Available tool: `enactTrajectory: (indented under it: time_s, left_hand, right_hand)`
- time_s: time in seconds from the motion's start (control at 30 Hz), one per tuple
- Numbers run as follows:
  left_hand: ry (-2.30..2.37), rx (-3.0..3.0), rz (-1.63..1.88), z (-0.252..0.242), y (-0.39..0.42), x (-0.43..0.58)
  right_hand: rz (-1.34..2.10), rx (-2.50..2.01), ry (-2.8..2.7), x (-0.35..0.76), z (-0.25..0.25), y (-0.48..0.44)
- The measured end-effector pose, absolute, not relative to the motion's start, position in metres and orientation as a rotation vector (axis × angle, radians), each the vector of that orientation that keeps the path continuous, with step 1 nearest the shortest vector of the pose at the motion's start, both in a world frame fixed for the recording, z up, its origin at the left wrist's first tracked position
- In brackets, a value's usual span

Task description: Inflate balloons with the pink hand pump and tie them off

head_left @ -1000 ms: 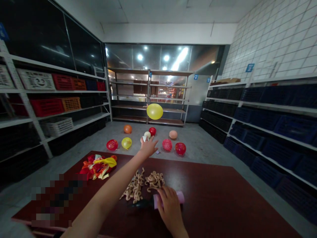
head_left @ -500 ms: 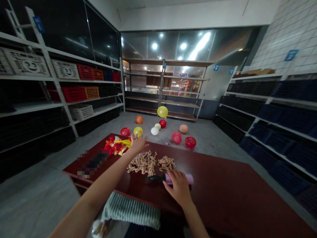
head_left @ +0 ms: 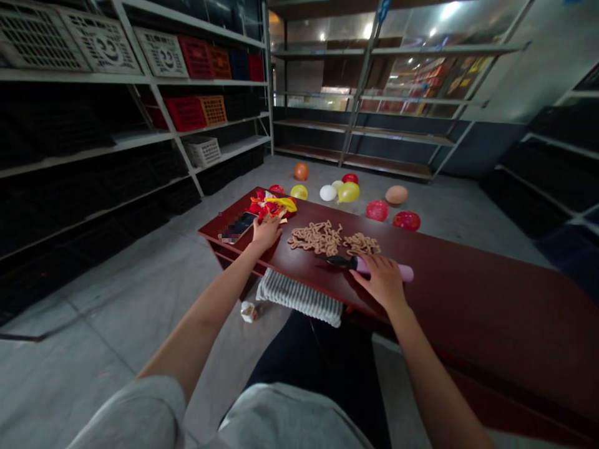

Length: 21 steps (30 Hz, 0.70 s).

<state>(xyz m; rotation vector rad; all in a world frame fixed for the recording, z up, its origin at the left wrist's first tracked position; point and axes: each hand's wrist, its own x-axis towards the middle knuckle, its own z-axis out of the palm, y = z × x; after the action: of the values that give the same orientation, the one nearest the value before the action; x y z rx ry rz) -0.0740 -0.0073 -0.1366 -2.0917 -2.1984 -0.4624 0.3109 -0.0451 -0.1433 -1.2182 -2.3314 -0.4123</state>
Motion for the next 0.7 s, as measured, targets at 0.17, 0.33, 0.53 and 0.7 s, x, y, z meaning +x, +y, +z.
enactTrajectory:
  time_s: [0.17,0.33,0.53,0.7]
  left_hand:
    - [-2.228,-2.045,-0.598,-0.15,-0.013,-0.073]
    - [-2.371,-1.888,-0.671,-0.147,0.002,-0.07]
    - [-2.514,-1.763,-0.813,-0.15,0.027,-0.071]
    - [-2.465,-1.767,-1.089,-0.151,0.028,-0.074]
  right_hand:
    - [-0.447,-1.213,-2.308,0.313,-0.148,-0.041]
    - [-0.514,-1.263,-2.195,0.305,-0.144,-0.036]
    - [-0.462,-1.28,-2.135,0.278,-0.143,-0.035]
    - [-0.417,-1.246,-2.205,0.272,-0.15,-0.038]
